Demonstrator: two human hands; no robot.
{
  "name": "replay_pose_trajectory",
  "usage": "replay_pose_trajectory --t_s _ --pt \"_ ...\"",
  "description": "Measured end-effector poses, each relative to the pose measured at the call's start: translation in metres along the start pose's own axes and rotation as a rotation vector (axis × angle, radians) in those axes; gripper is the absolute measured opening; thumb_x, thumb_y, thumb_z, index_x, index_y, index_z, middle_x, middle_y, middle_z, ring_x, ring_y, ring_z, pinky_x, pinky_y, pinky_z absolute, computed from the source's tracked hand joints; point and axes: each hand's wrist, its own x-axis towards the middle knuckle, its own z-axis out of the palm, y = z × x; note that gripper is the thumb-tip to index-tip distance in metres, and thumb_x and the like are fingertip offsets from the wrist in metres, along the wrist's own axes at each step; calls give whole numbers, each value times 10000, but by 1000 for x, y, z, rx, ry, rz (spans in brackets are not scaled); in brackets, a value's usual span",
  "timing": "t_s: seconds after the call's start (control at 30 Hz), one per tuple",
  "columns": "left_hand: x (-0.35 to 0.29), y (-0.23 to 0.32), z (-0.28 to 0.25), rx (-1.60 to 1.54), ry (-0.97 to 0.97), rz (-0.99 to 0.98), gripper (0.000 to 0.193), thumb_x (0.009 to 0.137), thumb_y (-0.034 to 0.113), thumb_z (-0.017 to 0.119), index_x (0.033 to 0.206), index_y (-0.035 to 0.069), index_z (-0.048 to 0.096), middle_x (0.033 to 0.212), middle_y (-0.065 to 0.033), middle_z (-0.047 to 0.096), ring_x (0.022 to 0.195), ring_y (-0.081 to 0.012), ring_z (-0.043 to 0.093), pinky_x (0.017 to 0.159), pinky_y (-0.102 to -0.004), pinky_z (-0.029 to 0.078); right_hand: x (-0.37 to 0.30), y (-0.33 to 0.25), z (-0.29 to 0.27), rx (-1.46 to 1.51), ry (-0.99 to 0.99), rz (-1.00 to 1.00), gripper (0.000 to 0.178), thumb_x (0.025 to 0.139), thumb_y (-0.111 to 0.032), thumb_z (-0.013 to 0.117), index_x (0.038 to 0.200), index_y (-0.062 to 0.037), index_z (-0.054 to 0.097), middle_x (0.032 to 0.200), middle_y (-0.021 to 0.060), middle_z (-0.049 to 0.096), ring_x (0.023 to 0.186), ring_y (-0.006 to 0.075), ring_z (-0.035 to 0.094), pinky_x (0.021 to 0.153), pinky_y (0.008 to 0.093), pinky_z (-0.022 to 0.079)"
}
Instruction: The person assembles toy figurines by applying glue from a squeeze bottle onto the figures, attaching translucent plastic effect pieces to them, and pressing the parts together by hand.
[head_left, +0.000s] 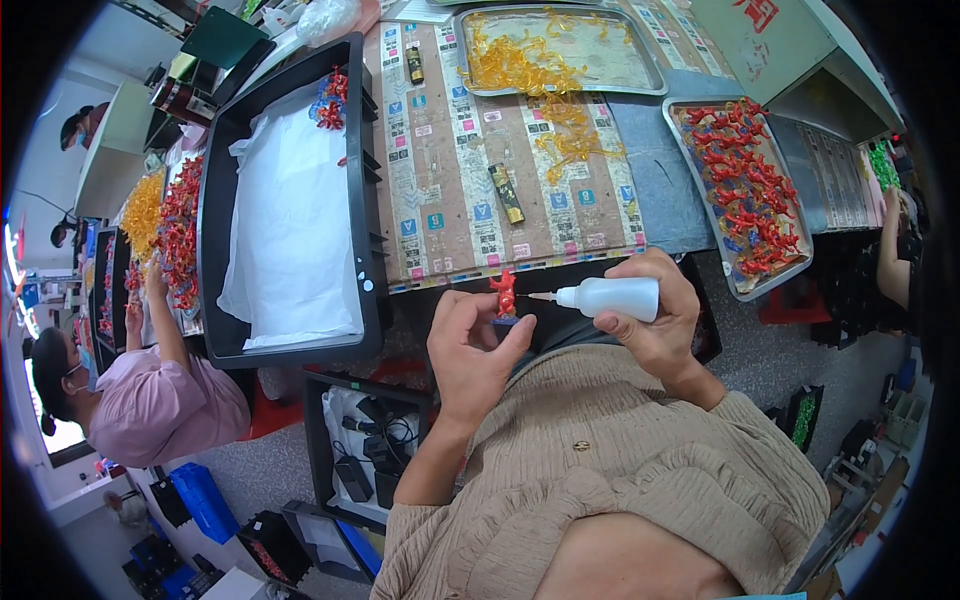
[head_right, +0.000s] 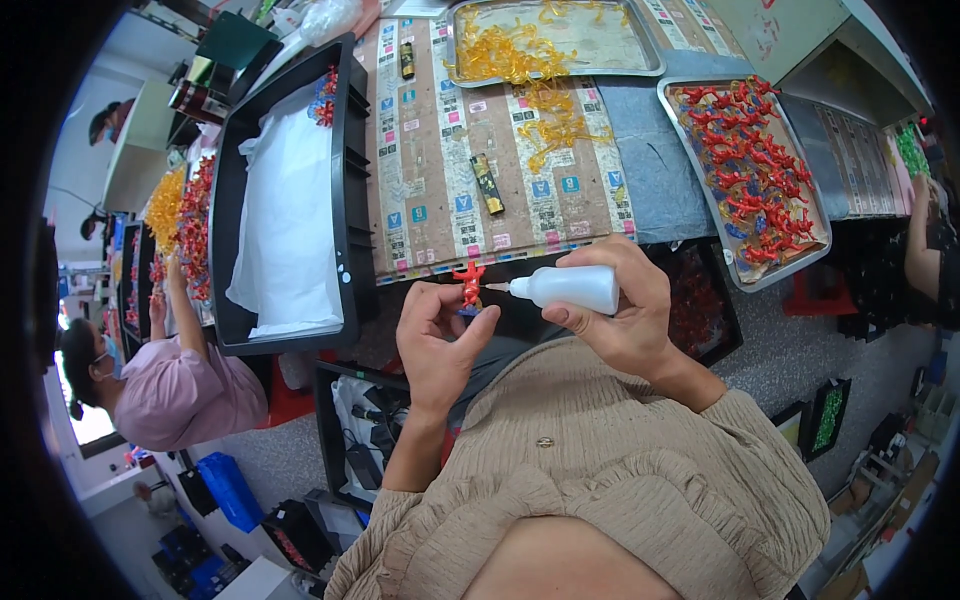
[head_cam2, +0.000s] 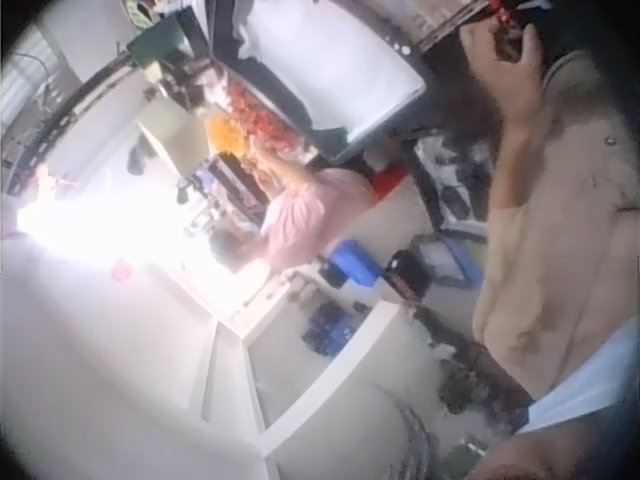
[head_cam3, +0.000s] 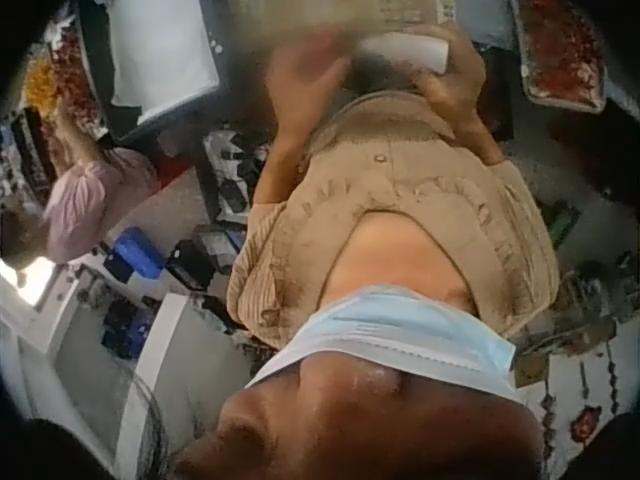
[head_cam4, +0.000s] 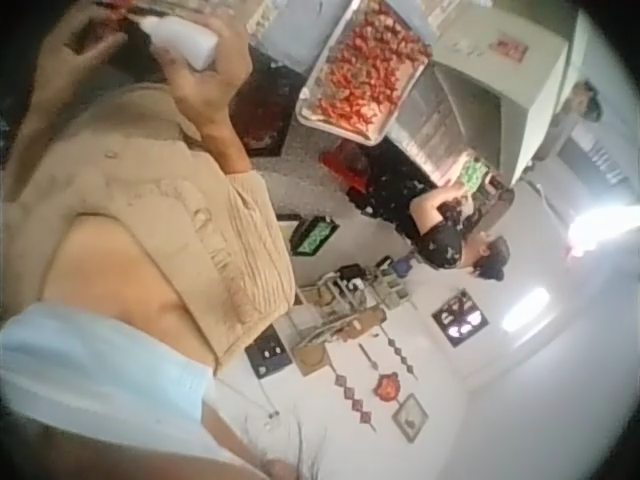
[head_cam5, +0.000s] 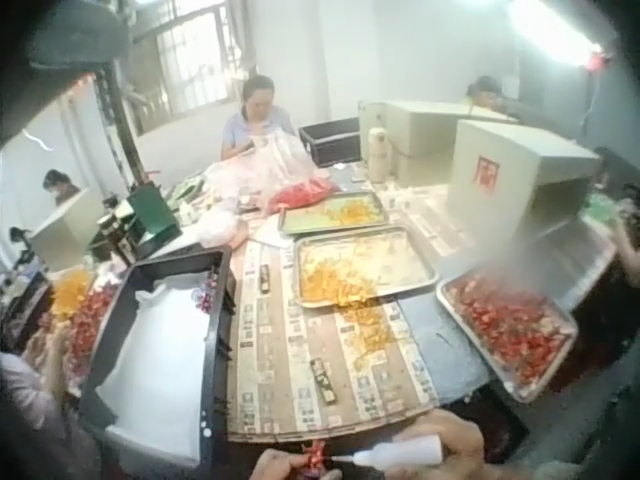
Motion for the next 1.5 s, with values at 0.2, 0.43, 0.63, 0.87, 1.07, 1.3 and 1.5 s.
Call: replay_pose_trajectory --t_s 0.2,0.43,0.63,0.87,1.07,1.3,1.5 --pt "2 7 3 495 27 178 337 687 86 791 954 -2 606 886 -97 518 682 -205 549 597 -301 462 1 3 5 -38 -5 -62 437 734 -284 824 1004 -13 613 891 81 614 779 163 554 683 283 434" --pt "3 9 5 653 10 250 299 711 108 756 944 11 597 917 -122 519 798 -305 584 666 -384 488 1 2 8 -77 -12 -83 417 737 -265 823 1000 -8 625 858 84 614 750 173 552 663 285 431" --pt "1 7 6 658 -2 240 292 711 110 752 942 22 596 926 -119 518 813 -309 582 675 -390 486 2 4 8 -99 -28 -71 436 656 -151 865 1000 -16 634 908 119 665 787 231 613 687 315 490" --pt "1 8 5 651 -15 230 295 719 106 743 960 17 599 932 -121 520 829 -310 583 688 -389 485 2 3 7 -130 -50 -68 415 674 -158 856 998 -18 635 893 116 659 775 237 611 678 316 486" --pt "3 7 1 614 -11 250 321 719 83 742 998 2 607 938 -127 526 823 -311 581 698 -380 487 1 10 8 -52 46 -4 400 701 -150 846 1000 -10 619 916 102 637 806 196 604 698 298 483" --pt "3 -2 -10 243 49 171 340 694 1 775 1001 -19 632 916 -46 512 666 -84 500 566 -216 418 16 44 31 169 87 267 391 764 -94 778 1088 -18 573 1008 87 600 918 170 602 780 282 479" --pt "-2 -10 -14 -93 -7 56 300 756 -37 742 1028 -16 618 992 -28 482 733 -68 507 626 -197 421 32 76 42 -134 -13 122 401 805 -137 724 1148 -13 556 1071 135 605 1019 276 592 887 338 450"
